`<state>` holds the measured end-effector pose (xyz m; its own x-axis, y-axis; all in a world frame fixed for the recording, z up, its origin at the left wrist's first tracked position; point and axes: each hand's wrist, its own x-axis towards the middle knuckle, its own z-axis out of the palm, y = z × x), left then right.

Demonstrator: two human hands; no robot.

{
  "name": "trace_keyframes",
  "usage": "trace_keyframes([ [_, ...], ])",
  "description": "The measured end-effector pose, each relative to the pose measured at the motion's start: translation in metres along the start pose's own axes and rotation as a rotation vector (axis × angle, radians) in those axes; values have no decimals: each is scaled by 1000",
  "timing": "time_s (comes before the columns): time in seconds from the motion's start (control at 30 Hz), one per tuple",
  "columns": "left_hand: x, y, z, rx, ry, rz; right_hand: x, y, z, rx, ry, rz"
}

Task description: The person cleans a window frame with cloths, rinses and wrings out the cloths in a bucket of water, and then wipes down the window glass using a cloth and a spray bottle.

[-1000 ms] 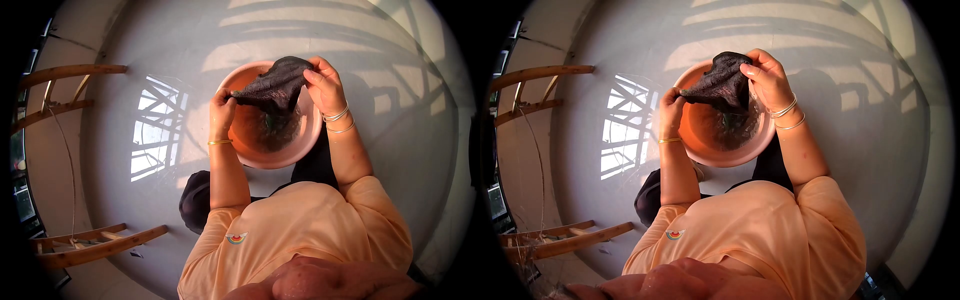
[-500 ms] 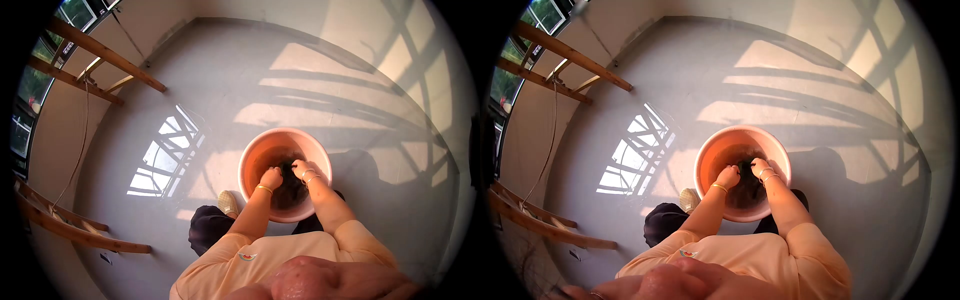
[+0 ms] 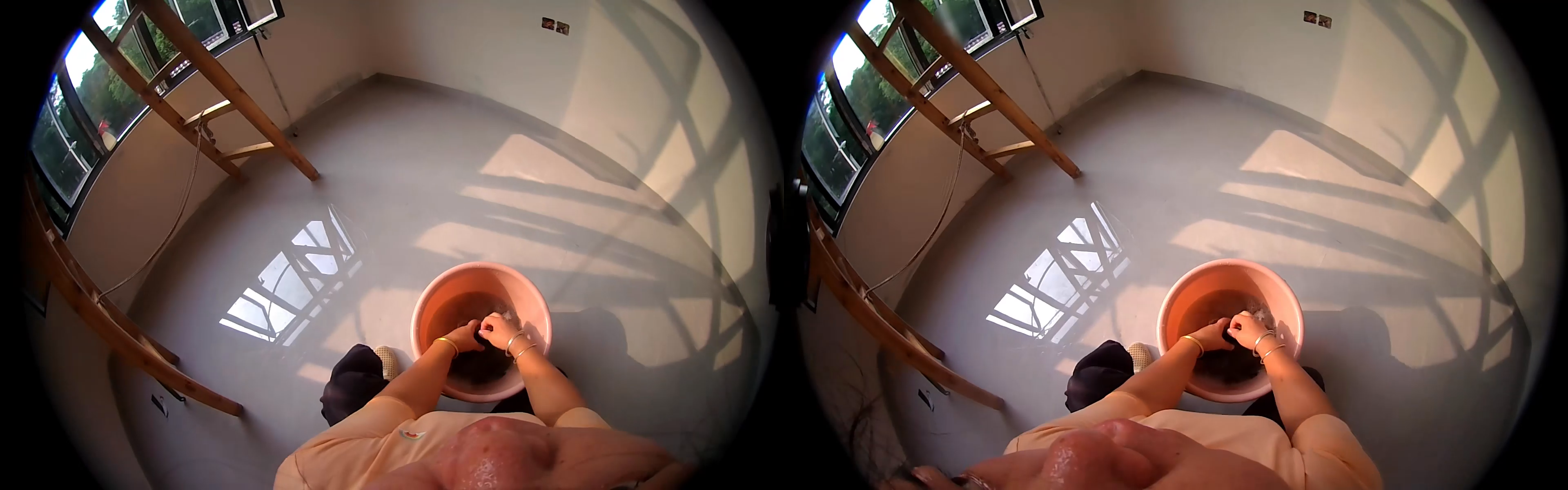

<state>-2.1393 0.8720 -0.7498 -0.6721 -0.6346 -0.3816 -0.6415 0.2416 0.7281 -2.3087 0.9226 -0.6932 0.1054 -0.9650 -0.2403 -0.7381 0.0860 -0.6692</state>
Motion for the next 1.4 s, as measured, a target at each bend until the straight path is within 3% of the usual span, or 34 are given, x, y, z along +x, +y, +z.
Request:
trace_keyframes([
  [0.03, -18, 27, -23, -121, 53, 247, -5, -2, -8, 151, 104, -159],
  [0.07, -27, 49, -39, -227, 76, 230, -12, -5, -13, 306, 201, -315],
  [0.13, -31, 74, -48, -496, 174, 199, -46, -36, -43, 435, 324, -271],
  [0.2, -61, 124, -75, -819, 102, 169, -63, -32, -41, 482, 217, -270],
  [0.27, -71, 154, -83, -1113, 71, 257, -71, -49, -40, 175, 49, -52],
  [0.3, -74, 163, -87, -1219, -7, 324, -62, -26, -23, 416, 4, -229],
  [0.33, -87, 185, -95, -1324, -25, 369, -58, -18, -18, 462, -23, -258],
  [0.37, -101, 201, -105, -1381, -48, 423, -67, -37, -16, 509, 94, -27],
  [0.47, -122, 219, -118, -1574, -84, 541, -54, -35, -10, 133, 75, 42],
  [0.57, -130, 199, -114, -1597, -11, 491, -37, -14, 0, -313, -165, 104],
  [0.63, -125, 170, -102, -1564, 120, 434, -33, -4, 4, -512, -347, 73],
  [0.67, -132, 167, -102, -1400, 206, 270, -34, -4, 4, -551, -402, 41],
  [0.73, -137, 160, -95, -1052, 264, 132, -38, -2, -1, -428, -405, -4],
  [0.77, -132, 152, -86, -852, 284, 93, -28, 31, 10, -40, -367, 72],
  [0.8, -118, 135, -70, -880, 289, 80, -28, 29, 9, 349, -320, 135],
  [0.83, -103, 117, -55, -589, 321, -22, -36, 30, 1, 238, -131, 81],
  [0.87, -96, 106, -44, -295, 339, -119, -61, -27, -28, 113, 61, 48],
  [0.9, -101, 110, -55, -232, 94, -242, -70, -59, -44, 87, 129, -15],
  [0.93, -102, 107, -52, -119, 51, -331, -70, -68, -50, 88, 176, -103],
  [1.03, -64, 70, -14, -611, 216, -429, -83, -114, -66, 132, 160, -240],
  [1.07, -121, 130, -64, -1078, -8, -655, -86, -130, -67, 195, 135, -266],
  [1.13, -114, 107, -55, -1576, -325, -429, -93, -160, -71, 148, 75, -328],
  [1.2, -60, 72, -12, -1965, -407, -136, -100, -180, -71, 218, 21, -365],
  [1.23, -28, 53, 3, -2098, -660, 177, -105, -182, -67, 384, 1, -335],
  [1.33, -65, 90, -32, -2114, -406, -77, -114, -186, -65, 830, -52, -261],
  [1.37, -74, 101, -43, -2032, -259, -257, -114, -181, -67, 822, -50, -259],
  [1.4, -76, 105, -48, -1934, -112, -428, -114, -170, -70, 1012, -90, -327],
])
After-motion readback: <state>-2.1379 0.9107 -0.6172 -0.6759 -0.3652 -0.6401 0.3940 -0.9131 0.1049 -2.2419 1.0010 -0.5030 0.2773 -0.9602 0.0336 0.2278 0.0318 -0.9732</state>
